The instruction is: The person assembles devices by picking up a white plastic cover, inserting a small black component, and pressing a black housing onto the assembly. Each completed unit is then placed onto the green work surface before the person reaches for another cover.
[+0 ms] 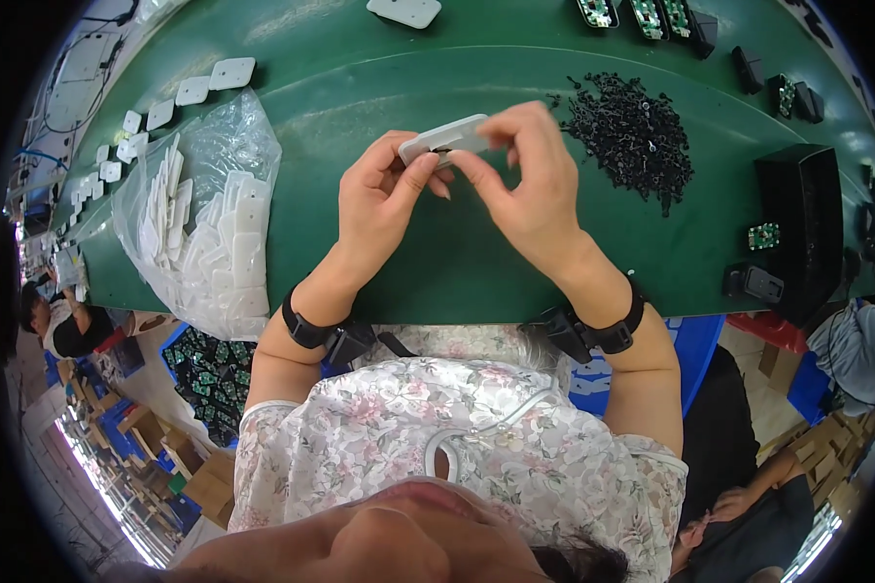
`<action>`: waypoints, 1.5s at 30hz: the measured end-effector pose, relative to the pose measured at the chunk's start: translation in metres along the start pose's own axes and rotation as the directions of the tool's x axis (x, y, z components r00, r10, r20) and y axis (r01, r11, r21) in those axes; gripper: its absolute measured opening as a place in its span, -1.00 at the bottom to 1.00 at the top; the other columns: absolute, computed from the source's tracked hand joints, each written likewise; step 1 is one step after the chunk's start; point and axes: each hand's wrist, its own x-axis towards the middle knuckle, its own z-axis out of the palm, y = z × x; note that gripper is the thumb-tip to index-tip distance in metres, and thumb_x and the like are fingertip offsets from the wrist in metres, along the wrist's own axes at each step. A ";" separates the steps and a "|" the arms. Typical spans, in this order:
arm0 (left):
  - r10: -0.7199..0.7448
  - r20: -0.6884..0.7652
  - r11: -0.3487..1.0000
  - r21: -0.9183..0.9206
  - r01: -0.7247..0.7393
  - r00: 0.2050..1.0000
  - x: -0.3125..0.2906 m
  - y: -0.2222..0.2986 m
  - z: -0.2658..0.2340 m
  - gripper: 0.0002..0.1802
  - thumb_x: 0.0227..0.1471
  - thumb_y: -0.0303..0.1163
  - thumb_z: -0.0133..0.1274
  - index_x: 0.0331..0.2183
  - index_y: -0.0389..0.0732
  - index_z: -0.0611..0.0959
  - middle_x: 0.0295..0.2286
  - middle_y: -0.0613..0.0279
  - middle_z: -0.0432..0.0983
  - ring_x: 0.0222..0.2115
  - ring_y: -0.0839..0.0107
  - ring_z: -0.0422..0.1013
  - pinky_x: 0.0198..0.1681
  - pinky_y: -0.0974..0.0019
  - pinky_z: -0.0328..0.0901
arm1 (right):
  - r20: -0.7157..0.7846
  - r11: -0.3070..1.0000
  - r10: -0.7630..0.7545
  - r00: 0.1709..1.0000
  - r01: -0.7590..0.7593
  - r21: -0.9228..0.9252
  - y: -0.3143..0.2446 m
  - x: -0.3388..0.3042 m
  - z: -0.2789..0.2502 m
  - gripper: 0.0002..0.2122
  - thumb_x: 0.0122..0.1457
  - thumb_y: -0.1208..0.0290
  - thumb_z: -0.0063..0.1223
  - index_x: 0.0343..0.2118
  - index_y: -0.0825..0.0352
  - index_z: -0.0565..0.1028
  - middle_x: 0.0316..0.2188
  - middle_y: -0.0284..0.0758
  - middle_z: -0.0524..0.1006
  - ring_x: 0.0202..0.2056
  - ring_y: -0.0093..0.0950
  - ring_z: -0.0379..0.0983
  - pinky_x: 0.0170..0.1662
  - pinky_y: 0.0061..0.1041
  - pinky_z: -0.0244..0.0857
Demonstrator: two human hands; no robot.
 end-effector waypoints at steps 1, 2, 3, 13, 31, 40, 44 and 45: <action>-0.013 -0.008 0.999 -0.030 0.013 1.000 0.000 0.001 0.000 -0.94 0.06 -0.60 0.00 -0.39 -0.41 0.53 -0.39 0.17 0.43 -0.52 0.49 0.46 -0.48 0.49 0.35 | -0.066 1.000 -0.005 0.998 0.003 -0.029 -0.005 0.004 -0.004 -0.82 -0.01 0.51 0.21 -0.35 0.34 0.45 -0.44 -0.43 0.35 -0.47 -0.65 0.21 -0.42 -0.69 0.10; -0.012 -0.006 0.999 -0.030 0.011 1.000 -0.001 0.001 0.001 -0.94 0.06 -0.60 0.00 -0.39 -0.41 0.53 -0.39 0.17 0.43 -0.52 0.49 0.46 -0.48 0.49 0.35 | -0.131 0.998 -0.013 0.991 0.005 -0.058 -0.007 0.006 -0.007 -0.78 -0.03 0.49 0.23 -0.31 0.34 0.45 -0.41 -0.42 0.35 -0.44 -0.64 0.21 -0.39 -0.68 0.10; -0.012 0.006 1.000 -0.020 0.012 1.000 -0.001 0.001 0.002 -0.94 0.06 -0.60 -0.01 -0.39 -0.41 0.53 -0.41 0.18 0.43 -0.52 0.48 0.46 -0.48 0.50 0.35 | -0.074 0.998 -0.015 0.997 0.010 -0.068 -0.005 0.007 -0.010 -0.73 -0.05 0.48 0.24 -0.26 0.33 0.45 -0.39 -0.41 0.35 -0.39 -0.64 0.21 -0.36 -0.66 0.10; -0.169 0.136 0.982 -0.064 0.179 0.976 0.000 -0.002 -0.004 -0.87 0.12 -0.55 -0.08 -0.30 -0.42 0.50 -0.43 0.15 0.47 -0.52 0.48 0.45 -0.45 0.48 0.35 | 0.234 0.908 0.388 0.892 -0.413 0.068 0.003 0.004 -0.012 -0.80 -0.01 0.44 0.24 -0.40 0.30 0.40 -0.50 -0.53 0.36 -0.45 -0.73 0.20 -0.40 -0.72 0.08; 0.279 -0.001 0.358 0.928 -0.103 0.960 0.011 0.001 -0.023 -0.61 -0.08 -0.22 0.18 -0.25 -0.25 0.47 -0.34 0.10 0.33 -0.38 0.14 0.36 -0.40 0.23 0.34 | 0.014 0.789 0.027 1.000 -0.013 -0.614 0.056 0.123 -0.075 -0.63 -0.01 0.24 0.18 -0.19 0.38 0.45 -0.28 -0.23 0.46 -0.29 -0.40 0.41 -0.26 -0.44 0.34; 0.197 0.169 0.180 0.962 -0.205 0.966 0.006 -0.012 -0.030 -0.33 -0.30 -0.23 0.31 -0.15 -0.29 0.39 -0.27 0.11 0.33 -0.21 0.16 0.29 -0.24 0.23 0.28 | 0.210 0.890 0.074 0.975 0.030 -0.456 0.008 -0.047 -0.061 -0.65 -0.09 0.56 0.14 -0.17 0.35 0.41 -0.22 -0.21 0.46 -0.19 -0.25 0.43 -0.11 -0.43 0.30; 0.325 0.228 0.215 0.927 -0.306 0.918 0.011 -0.020 -0.038 -0.35 -0.27 -0.31 0.27 -0.11 -0.29 0.38 -0.21 0.12 0.34 -0.18 0.14 0.28 -0.17 0.20 0.22 | 0.246 0.833 -0.043 0.968 0.171 -0.527 0.001 -0.048 -0.056 -0.63 -0.10 0.59 0.12 -0.15 0.34 0.40 -0.28 -0.24 0.46 -0.24 -0.25 0.40 -0.15 -0.39 0.31; 0.351 0.190 0.268 0.918 -0.293 0.917 0.013 -0.020 -0.038 -0.38 -0.24 -0.34 0.25 -0.10 -0.29 0.39 -0.20 0.13 0.35 -0.17 0.13 0.27 -0.16 0.19 0.22 | 0.262 0.839 0.005 0.965 0.138 -0.526 0.003 -0.047 -0.056 -0.63 -0.07 0.60 0.12 -0.12 0.34 0.41 -0.24 -0.22 0.46 -0.19 -0.25 0.40 -0.10 -0.39 0.29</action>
